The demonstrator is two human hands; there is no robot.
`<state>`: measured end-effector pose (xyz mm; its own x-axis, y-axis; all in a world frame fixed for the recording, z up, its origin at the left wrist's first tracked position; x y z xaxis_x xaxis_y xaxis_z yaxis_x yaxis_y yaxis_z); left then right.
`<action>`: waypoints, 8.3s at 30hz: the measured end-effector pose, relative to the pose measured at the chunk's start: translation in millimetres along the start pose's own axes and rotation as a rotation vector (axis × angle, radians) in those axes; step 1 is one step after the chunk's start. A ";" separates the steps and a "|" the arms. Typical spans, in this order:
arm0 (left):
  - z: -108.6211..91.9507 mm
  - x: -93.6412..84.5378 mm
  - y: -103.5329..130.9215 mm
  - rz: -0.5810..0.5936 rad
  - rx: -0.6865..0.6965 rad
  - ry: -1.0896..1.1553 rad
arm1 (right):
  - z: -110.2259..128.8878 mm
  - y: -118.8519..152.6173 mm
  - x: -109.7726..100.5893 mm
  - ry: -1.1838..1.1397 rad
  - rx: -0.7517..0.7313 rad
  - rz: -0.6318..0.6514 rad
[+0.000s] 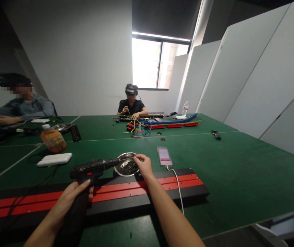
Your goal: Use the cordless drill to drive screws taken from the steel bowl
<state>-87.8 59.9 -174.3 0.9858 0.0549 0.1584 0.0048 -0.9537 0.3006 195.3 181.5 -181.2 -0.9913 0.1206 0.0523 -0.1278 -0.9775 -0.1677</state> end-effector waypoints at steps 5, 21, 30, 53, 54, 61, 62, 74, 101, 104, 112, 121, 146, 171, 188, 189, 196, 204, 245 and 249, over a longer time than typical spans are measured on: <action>-0.7 -0.8 0.2 -0.027 0.000 -0.013 | -1.5 0.6 0.6 -0.013 0.018 0.006; -5.2 6.1 8.5 -0.093 0.035 -0.027 | -4.3 -1.1 1.4 -0.010 0.016 -0.003; -8.0 6.9 10.4 -0.050 0.000 -0.047 | -2.7 -0.2 1.4 0.025 -0.005 -0.006; -7.7 6.8 10.0 -0.033 -0.002 -0.049 | 3.6 1.8 -0.1 0.001 0.042 -0.024; -7.5 6.6 9.9 -0.035 -0.001 -0.045 | 4.4 1.9 0.0 0.000 0.040 -0.021; -5.5 3.6 8.5 -0.045 0.007 -0.044 | 4.9 2.4 0.6 0.017 0.034 -0.015; -5.5 3.6 8.5 -0.042 0.007 -0.044 | 4.4 2.3 0.6 0.023 0.031 -0.013; -7.5 5.5 9.2 -0.053 0.018 -0.036 | 3.3 2.7 1.2 0.028 0.018 0.000; -7.6 5.4 9.6 -0.069 0.026 -0.041 | -1.7 -0.4 0.1 0.085 -0.016 -0.003; -8.1 6.0 9.9 -0.086 0.024 -0.036 | -2.1 -0.6 -0.5 0.081 -0.009 -0.005; -7.7 5.6 10.8 -0.067 0.014 -0.032 | 0.0 1.5 1.1 0.033 0.010 0.003; -5.6 3.7 9.6 -0.079 0.028 -0.011 | 5.5 2.6 -0.6 0.028 0.002 -0.001; -0.5 -2.6 3.1 -0.032 0.029 0.001 | 7.3 4.9 5.1 -0.005 0.031 0.075; -2.5 -1.0 6.4 -0.035 0.005 -0.007 | 10.7 6.2 5.4 -0.021 0.009 0.069; -7.3 2.4 12.3 -0.075 0.033 -0.014 | 8.3 4.9 3.9 -0.037 0.028 0.076; -7.8 3.1 12.7 -0.077 0.037 -0.019 | 8.5 4.9 3.8 -0.038 0.029 0.072; -5.4 4.4 11.6 -0.026 0.051 -0.055 | 5.5 3.9 1.6 -0.046 0.043 0.052; -4.9 1.9 8.6 -0.009 0.050 -0.068 | 5.3 3.3 1.9 -0.061 0.024 0.067; -3.8 5.8 11.6 -0.086 0.065 -0.067 | 7.3 4.5 4.8 0.087 0.021 0.036; -5.2 9.2 15.3 -0.099 0.096 -0.113 | 9.3 4.5 5.0 0.065 0.014 0.052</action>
<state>-79.5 47.3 -163.4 0.9923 0.1213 0.0245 0.1131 -0.9694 0.2179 190.1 176.1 -172.5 -0.9966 0.0802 -0.0203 -0.0761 -0.9850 -0.1550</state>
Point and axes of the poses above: each hand's wrist, its own y-axis away from the middle knuckle, its own x-axis out of the palm, z = x × y, the point moved 5 cm from there along -y, towards the middle knuckle, and after that the axes turned 2 degrees about -y, right-handed, at the moved point
